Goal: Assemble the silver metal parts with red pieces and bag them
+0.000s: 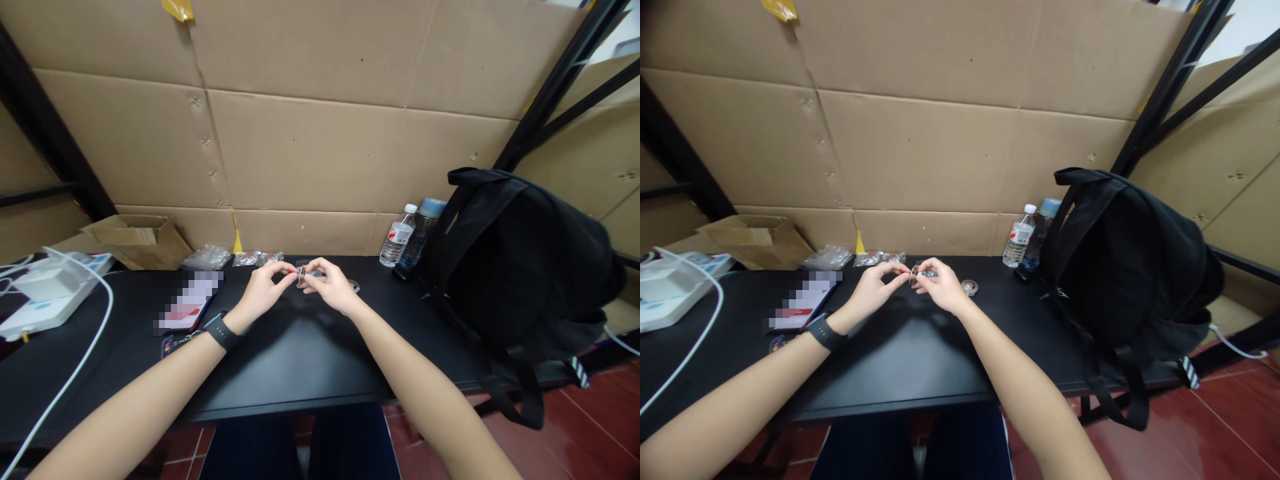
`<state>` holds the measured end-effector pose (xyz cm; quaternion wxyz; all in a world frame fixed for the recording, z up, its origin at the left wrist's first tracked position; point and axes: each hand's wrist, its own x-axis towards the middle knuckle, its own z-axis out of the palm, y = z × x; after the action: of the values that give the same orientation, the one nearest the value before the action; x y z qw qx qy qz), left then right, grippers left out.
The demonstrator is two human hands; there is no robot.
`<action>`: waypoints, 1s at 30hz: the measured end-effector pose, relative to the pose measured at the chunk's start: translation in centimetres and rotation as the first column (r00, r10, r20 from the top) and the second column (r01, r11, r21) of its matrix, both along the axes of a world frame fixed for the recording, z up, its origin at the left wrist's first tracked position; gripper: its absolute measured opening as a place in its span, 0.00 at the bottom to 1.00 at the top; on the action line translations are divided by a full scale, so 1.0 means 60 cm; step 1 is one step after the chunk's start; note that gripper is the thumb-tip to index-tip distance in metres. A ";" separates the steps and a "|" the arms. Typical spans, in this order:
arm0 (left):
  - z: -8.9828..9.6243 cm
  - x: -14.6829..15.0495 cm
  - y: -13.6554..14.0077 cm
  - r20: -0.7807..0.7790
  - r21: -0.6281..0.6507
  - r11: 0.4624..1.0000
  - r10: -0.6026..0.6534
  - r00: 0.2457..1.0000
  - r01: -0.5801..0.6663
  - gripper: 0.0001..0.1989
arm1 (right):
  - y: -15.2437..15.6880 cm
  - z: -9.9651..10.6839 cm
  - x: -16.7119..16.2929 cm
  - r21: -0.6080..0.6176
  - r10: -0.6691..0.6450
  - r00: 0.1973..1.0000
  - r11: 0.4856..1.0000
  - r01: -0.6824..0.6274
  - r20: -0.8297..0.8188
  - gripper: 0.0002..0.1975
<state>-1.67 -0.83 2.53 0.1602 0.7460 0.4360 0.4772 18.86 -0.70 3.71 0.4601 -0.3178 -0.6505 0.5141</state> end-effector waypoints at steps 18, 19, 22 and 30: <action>-0.031 0.022 -0.015 -0.620 0.028 0.996 -0.051 0.783 0.087 0.26 | 0.029 0.042 0.062 -0.317 -0.205 0.931 0.943 0.104 -0.303 0.22; -0.034 0.024 -0.016 -0.642 0.038 0.995 -0.043 0.765 0.088 0.27 | 0.032 0.044 0.068 -0.317 -0.224 0.927 0.940 0.125 -0.300 0.23; -0.039 0.028 -0.015 -0.672 0.018 0.996 -0.051 0.738 0.085 0.27 | 0.037 0.044 0.075 -0.303 -0.252 0.925 0.939 0.162 -0.285 0.26; -0.047 0.024 -0.013 -0.687 -0.014 0.995 -0.085 0.722 0.103 0.26 | 0.034 0.036 0.072 -0.135 -0.248 0.968 0.961 0.242 -0.026 0.25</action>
<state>-0.24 -1.61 -0.30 0.0024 0.8924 0.4202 0.1644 23.19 1.36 5.85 0.5123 -0.4142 -0.5609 0.5014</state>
